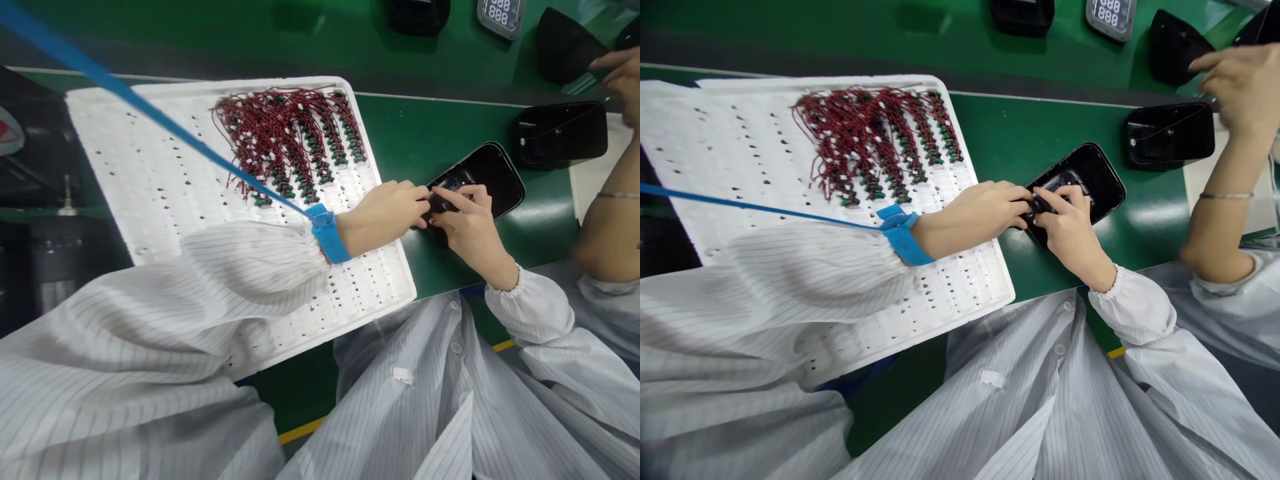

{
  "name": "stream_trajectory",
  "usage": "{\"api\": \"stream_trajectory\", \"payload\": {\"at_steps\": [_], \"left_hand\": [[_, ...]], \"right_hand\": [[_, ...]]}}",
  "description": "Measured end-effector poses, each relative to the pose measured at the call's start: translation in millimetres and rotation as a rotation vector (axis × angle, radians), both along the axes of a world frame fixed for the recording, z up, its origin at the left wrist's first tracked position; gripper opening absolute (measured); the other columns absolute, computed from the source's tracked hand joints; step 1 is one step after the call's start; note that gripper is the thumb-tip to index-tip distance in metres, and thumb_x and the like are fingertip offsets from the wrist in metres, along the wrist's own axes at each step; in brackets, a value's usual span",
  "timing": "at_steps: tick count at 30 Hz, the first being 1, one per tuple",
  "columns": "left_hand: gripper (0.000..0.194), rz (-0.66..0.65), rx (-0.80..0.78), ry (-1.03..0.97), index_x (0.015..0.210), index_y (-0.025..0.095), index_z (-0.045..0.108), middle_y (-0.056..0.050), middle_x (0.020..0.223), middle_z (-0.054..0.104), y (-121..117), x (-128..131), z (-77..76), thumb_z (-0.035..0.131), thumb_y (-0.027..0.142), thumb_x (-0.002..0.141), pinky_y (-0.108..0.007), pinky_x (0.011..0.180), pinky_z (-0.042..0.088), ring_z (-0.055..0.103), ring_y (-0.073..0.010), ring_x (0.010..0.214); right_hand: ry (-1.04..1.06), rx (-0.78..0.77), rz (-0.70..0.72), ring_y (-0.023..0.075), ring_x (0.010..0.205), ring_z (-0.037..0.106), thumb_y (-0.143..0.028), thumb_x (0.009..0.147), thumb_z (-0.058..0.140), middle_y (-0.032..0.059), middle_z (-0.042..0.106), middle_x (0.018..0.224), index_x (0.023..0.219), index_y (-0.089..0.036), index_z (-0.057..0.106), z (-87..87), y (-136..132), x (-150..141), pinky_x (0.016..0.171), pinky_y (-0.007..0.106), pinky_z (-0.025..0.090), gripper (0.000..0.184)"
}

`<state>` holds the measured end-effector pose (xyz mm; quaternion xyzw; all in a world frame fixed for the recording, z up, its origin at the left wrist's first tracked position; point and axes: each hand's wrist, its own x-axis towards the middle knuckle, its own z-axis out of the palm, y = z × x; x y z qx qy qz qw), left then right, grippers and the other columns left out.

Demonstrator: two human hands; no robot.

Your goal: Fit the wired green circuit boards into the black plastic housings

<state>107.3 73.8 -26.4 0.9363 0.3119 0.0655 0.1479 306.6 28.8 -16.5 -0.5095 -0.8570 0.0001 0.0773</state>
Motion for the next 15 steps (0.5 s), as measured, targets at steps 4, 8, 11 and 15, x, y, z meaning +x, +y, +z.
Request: {"api": "stream_trajectory", "payload": {"at_steps": [4, 8, 11, 15], "left_hand": [[0.027, -0.007, 0.020, -0.015, 0.108, 0.016, 0.071, -0.007, 0.121, 0.070, -0.7, -1.2, -1.1, 0.048, 0.030, 0.106, -0.034, 0.075, 0.041, 0.064, -0.0230, 0.108], [0.027, -0.005, 0.040, -0.020, 0.112, 0.016, 0.070, -0.008, 0.127, 0.068, -1.2, -1.8, -1.4, 0.049, 0.032, 0.106, -0.034, 0.075, 0.041, 0.064, -0.0229, 0.109], [0.028, -0.003, 0.029, -0.021, 0.117, 0.016, 0.069, -0.009, 0.130, 0.067, -1.5, -2.1, -1.0, 0.049, 0.032, 0.106, -0.034, 0.076, 0.041, 0.063, -0.0236, 0.110], [0.028, -0.001, 0.018, -0.008, 0.116, 0.016, 0.068, -0.009, 0.132, 0.066, -1.8, -1.9, 0.4, 0.047, 0.033, 0.106, -0.034, 0.077, 0.040, 0.062, -0.0244, 0.112]], "right_hand": [[-0.010, -0.062, 0.072, 0.0280, 0.108, 0.050, -0.012, 0.097, 0.048, 0.0066, 0.065, 0.127, 0.090, -0.027, 0.081, 9.1, 5.3, 1.4, 0.089, 0.050, 0.040, 0.037], [0.029, -0.036, 0.085, 0.0263, 0.102, 0.052, -0.022, 0.101, 0.051, 0.0079, 0.069, 0.120, 0.104, -0.026, 0.077, 17.6, 1.0, 7.8, 0.085, 0.046, 0.042, 0.027], [0.036, -0.005, 0.065, 0.0263, 0.097, 0.053, -0.029, 0.102, 0.054, 0.0093, 0.071, 0.107, 0.102, -0.023, 0.075, 17.5, -1.1, 10.4, 0.082, 0.044, 0.042, 0.022], [-0.016, -0.067, 0.103, 0.0228, 0.085, 0.052, -0.026, 0.103, 0.050, 0.0090, 0.069, 0.094, 0.088, -0.021, 0.073, 13.1, 6.9, 9.3, 0.080, 0.041, 0.044, 0.028]]}}
